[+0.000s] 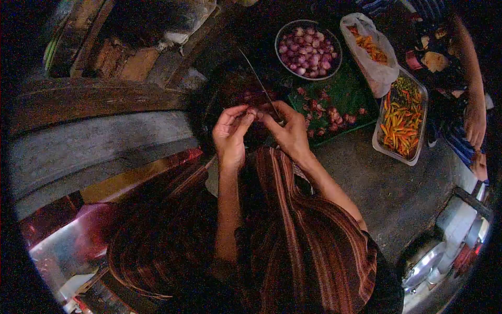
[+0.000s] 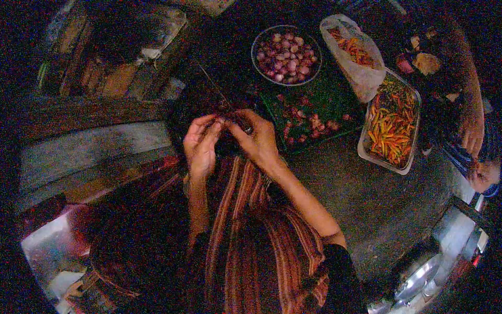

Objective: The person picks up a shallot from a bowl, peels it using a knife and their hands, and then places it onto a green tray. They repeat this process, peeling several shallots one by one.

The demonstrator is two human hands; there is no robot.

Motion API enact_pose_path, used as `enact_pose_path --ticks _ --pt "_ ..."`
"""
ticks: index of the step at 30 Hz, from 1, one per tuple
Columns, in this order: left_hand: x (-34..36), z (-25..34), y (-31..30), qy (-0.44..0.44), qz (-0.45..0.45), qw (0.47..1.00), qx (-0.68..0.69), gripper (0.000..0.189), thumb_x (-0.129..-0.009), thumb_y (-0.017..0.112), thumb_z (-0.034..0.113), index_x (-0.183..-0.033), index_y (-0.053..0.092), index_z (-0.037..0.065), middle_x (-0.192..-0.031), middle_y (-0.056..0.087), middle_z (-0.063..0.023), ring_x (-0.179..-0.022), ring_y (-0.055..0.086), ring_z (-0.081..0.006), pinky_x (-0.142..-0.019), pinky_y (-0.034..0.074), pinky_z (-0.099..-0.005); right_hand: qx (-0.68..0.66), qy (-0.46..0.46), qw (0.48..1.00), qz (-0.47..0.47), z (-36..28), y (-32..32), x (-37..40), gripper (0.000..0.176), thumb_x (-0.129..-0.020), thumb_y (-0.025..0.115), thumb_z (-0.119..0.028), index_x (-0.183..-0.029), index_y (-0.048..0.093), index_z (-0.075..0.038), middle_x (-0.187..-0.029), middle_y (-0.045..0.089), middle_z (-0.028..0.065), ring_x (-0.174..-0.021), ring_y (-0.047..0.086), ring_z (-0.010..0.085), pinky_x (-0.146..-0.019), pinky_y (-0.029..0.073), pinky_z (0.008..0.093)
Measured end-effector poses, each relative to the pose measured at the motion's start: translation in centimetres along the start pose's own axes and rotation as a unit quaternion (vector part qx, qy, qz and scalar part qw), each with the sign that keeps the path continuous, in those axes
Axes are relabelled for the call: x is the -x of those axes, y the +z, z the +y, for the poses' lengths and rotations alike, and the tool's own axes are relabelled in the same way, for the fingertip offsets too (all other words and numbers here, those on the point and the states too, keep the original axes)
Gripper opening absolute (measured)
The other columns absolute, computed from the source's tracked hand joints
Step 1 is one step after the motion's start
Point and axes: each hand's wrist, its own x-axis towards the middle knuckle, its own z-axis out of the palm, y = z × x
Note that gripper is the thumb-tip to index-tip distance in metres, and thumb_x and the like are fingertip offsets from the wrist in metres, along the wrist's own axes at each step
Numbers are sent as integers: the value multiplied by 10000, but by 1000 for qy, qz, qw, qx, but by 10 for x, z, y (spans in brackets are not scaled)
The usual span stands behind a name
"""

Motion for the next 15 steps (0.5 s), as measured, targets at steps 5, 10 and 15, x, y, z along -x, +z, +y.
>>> enact_pose_path --ticks 5,10,15 --pt "0 0 2 -18 16 999 47 203 -837 584 15 -1035 547 -10 -988 616 -98 -924 585 -160 -851 466 -304 56 -15 998 35 -8 -7 -2 327 -769 636 -195 -1030 586 -4 -923 650 167 -843 637 274 -739 490 346" --pt "-1 -1 -5 -31 16 994 104 226 -852 560 33 -1073 517 19 -1043 597 -117 -947 581 -197 -852 470 -370 123 -26 990 57 -7 -11 -5 329 -771 636 -211 -1040 576 -30 -856 646 171 -732 642 295 -651 494 368" --pt "-3 -5 -4 2 -4 995 102 206 -858 557 33 -1060 537 -6 -1010 612 -114 -931 588 -182 -865 473 -350 134 -63 989 -14 -14 0 -3 337 -785 631 -266 -1031 578 -41 -819 637 184 -674 636 302 -608 482 370"
